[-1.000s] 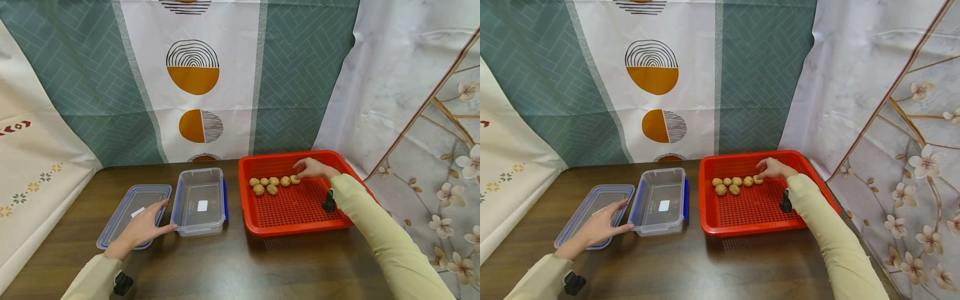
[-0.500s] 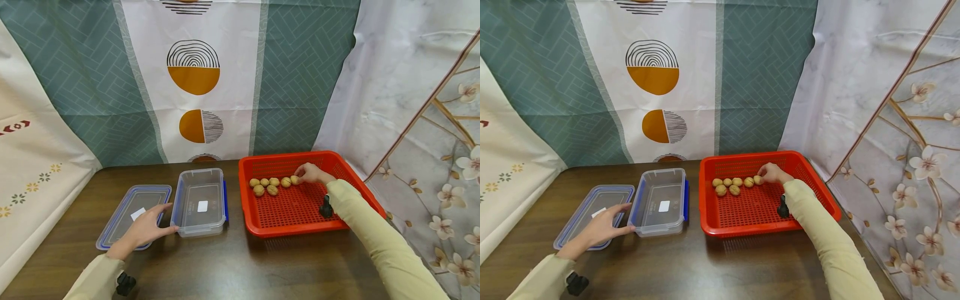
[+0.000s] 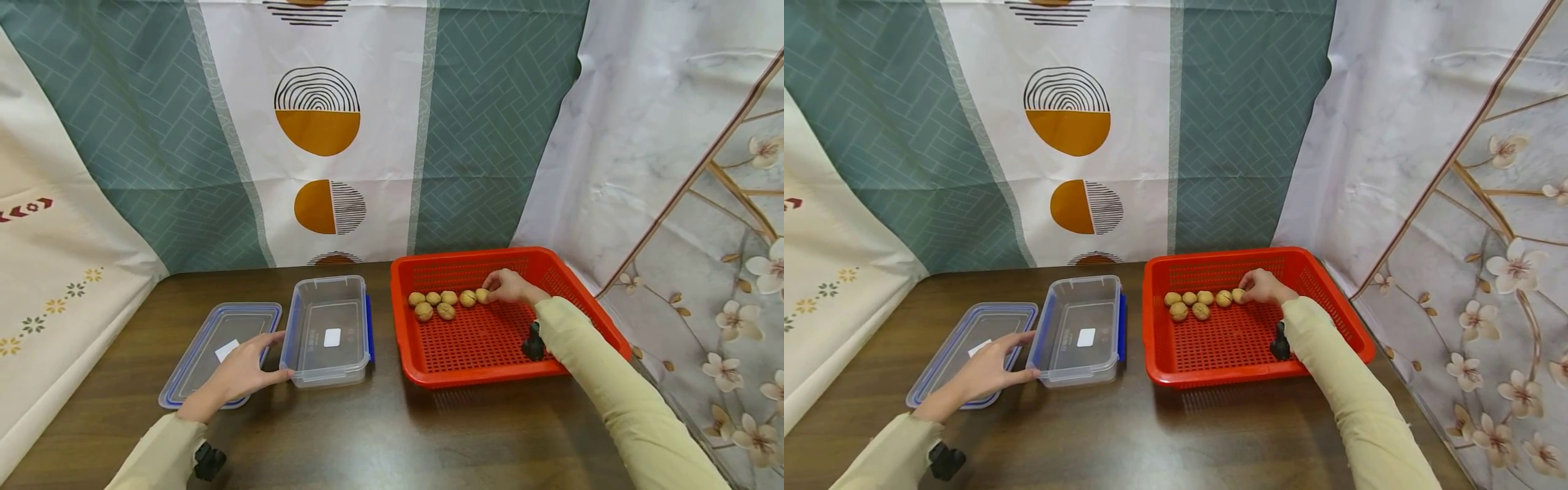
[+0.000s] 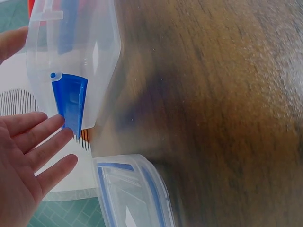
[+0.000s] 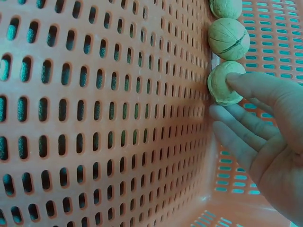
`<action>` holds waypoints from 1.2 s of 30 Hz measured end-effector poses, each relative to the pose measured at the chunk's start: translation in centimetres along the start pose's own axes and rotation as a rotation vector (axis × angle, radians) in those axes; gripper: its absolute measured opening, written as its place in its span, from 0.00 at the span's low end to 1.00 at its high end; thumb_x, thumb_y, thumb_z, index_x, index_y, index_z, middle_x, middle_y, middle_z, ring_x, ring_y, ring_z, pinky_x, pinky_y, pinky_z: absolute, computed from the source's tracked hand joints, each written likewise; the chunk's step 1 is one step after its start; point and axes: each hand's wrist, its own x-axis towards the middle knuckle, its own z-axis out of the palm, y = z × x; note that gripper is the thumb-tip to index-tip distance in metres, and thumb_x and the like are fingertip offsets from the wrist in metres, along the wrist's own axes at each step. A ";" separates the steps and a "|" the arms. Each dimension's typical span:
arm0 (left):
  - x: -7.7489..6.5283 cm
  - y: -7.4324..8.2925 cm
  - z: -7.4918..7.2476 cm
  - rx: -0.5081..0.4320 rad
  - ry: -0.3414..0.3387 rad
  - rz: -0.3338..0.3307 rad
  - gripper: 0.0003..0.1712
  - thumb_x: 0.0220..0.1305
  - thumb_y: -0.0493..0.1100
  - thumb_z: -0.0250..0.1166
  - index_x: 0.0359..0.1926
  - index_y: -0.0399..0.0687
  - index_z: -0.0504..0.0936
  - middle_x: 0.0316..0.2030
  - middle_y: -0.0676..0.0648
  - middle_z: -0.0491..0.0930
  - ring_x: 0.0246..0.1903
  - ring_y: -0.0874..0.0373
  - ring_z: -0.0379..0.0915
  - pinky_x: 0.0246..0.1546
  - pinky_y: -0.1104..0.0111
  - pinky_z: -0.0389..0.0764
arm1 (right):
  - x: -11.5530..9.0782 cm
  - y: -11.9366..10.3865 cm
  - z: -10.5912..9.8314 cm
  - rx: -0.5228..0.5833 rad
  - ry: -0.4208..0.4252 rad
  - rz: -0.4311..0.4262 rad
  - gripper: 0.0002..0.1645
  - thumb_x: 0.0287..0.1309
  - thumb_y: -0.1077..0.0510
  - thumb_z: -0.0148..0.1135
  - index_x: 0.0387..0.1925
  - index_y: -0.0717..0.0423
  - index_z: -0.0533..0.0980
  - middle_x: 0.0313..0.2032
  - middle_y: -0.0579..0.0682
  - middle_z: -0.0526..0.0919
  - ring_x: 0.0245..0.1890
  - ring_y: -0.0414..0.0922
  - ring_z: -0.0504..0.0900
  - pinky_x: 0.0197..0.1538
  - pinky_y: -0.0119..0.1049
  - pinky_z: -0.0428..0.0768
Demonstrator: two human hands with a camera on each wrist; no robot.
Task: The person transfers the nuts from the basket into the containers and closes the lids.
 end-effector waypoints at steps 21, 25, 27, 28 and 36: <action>0.2 0.3 -0.2 0.022 -0.007 0.021 0.45 0.47 0.62 0.66 0.58 0.35 0.70 0.53 0.36 0.74 0.52 0.39 0.70 0.49 0.47 0.72 | -2.0 -4.3 -4.1 0.033 0.041 -0.153 0.16 0.52 0.62 0.63 0.42 0.67 0.77 0.40 0.60 0.81 0.41 0.52 0.78 0.43 0.43 0.78; 0.1 0.4 -0.2 0.024 -0.006 0.025 0.45 0.46 0.62 0.66 0.58 0.34 0.70 0.52 0.36 0.74 0.52 0.39 0.70 0.49 0.47 0.72 | -2.3 -6.0 -5.0 0.040 0.057 -0.168 0.15 0.51 0.62 0.64 0.42 0.65 0.77 0.39 0.59 0.82 0.40 0.51 0.79 0.42 0.40 0.78; 0.1 0.4 -0.2 0.024 -0.006 0.026 0.45 0.46 0.62 0.66 0.58 0.34 0.70 0.52 0.36 0.75 0.52 0.39 0.70 0.49 0.47 0.72 | -2.4 -6.9 -5.3 0.052 0.055 -0.179 0.15 0.51 0.61 0.64 0.42 0.64 0.77 0.39 0.58 0.82 0.40 0.50 0.79 0.42 0.41 0.78; 0.1 0.4 -0.2 0.023 -0.007 0.025 0.45 0.46 0.62 0.66 0.58 0.34 0.69 0.52 0.36 0.75 0.52 0.39 0.70 0.49 0.47 0.72 | -2.4 -7.4 -5.4 0.051 0.055 -0.185 0.15 0.51 0.61 0.64 0.42 0.63 0.78 0.39 0.58 0.82 0.40 0.50 0.79 0.43 0.41 0.78; 0.2 0.4 -0.3 0.031 0.001 0.028 0.45 0.46 0.61 0.66 0.57 0.34 0.70 0.51 0.36 0.75 0.51 0.39 0.71 0.48 0.47 0.73 | -2.3 -12.2 -4.9 0.043 0.021 -0.257 0.15 0.51 0.59 0.64 0.43 0.59 0.78 0.41 0.55 0.82 0.43 0.50 0.80 0.47 0.44 0.78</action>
